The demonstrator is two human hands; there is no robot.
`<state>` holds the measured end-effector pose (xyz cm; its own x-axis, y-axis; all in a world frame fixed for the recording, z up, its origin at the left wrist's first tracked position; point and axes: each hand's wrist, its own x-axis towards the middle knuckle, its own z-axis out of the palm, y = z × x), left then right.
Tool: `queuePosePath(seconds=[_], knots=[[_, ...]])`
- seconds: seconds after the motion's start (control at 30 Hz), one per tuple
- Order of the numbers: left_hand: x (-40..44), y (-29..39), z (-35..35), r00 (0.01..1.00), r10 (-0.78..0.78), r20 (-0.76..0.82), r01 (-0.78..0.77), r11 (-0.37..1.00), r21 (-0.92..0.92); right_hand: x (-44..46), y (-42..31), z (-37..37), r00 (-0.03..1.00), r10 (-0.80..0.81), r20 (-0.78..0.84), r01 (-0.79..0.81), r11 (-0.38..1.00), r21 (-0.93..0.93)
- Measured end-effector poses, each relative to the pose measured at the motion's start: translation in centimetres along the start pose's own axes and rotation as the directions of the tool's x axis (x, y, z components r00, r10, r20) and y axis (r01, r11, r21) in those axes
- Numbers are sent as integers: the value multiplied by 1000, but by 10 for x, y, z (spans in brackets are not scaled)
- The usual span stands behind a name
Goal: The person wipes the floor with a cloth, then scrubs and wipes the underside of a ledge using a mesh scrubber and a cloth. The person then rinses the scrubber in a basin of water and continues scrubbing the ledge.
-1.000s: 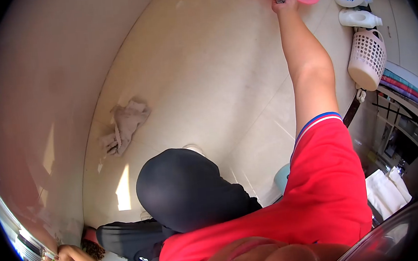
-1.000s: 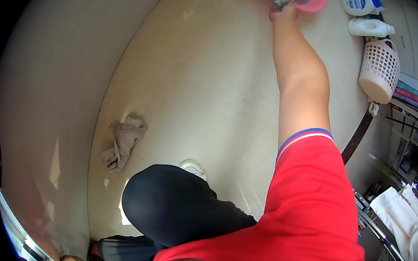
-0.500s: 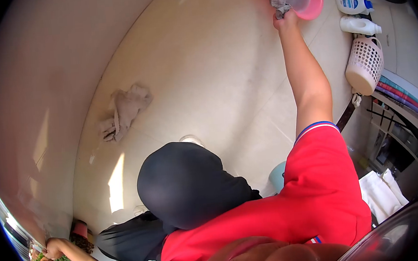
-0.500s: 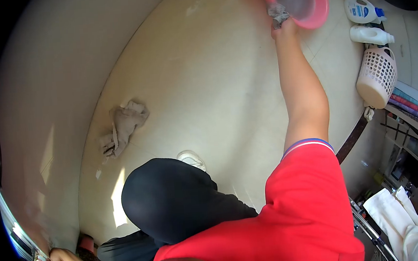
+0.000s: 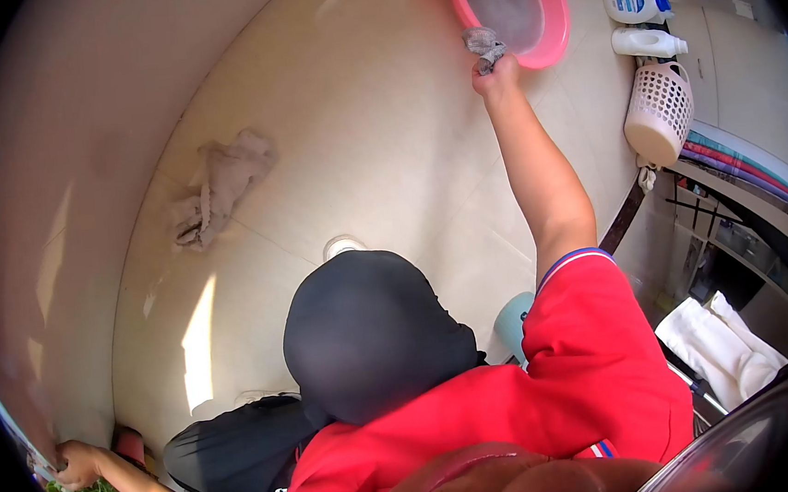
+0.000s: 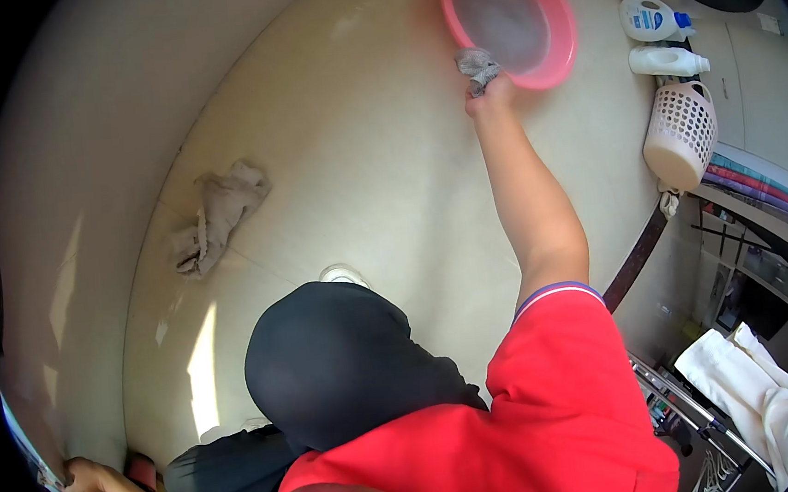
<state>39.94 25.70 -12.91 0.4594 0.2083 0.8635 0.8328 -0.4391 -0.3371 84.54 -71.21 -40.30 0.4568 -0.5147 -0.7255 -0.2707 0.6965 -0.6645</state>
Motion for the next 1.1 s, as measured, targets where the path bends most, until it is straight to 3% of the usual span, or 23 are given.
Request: queuePosePath(seconds=[0.2, 0.27, 0.37, 0.47, 0.57, 0.63, 0.73, 0.83, 0.93, 1.03, 1.1], knots=[[-14, 13, 16, 970, 52, -239, -55, 998, -8, -35, 21, -22, 998, 42, -44, -41, 999, 7], [-13, 28, 5, 967, 66, -246, -74, 997, -25, -43, 36, -30, 994, 106, -32, -106, 994, 9], [-10, 42, -7, 956, 85, -280, -107, 992, -65, -54, 53, -41, 997, 71, -4, -71, 997, -18], [-13, 40, -4, 952, 80, -297, -110, 990, -85, -102, 56, -31, 927, -234, -295, 154, 951, -268], [-26, 31, 2, 953, 39, -301, -70, 993, -92, -81, 36, -50, 736, -640, -221, 455, 710, -538], [-32, 24, 6, 954, 27, -299, -57, 994, -92, -85, 1, -45, 657, -751, -67, 548, 537, -642], [-34, 21, 14, 959, 16, -282, -45, 994, -97, -83, -30, -21, 476, -844, 247, 497, 27, -867], [-34, 25, 19, 963, 8, -270, -37, 994, -105, -75, -38, 0, 664, -597, 450, 326, -309, -893], [-29, 33, 25, 967, 10, -256, -39, 993, -110, 6, -33, -9, 727, -473, 498, 292, -443, -848], [-23, 35, 24, 968, 30, -250, -56, 994, -97, 18, -13, -1, 692, -424, 584, 278, -591, -758], [-22, 34, 22, 970, 35, -242, -58, 995, -87, 73, -6, -4, 804, -321, 500, 226, -614, -757]])
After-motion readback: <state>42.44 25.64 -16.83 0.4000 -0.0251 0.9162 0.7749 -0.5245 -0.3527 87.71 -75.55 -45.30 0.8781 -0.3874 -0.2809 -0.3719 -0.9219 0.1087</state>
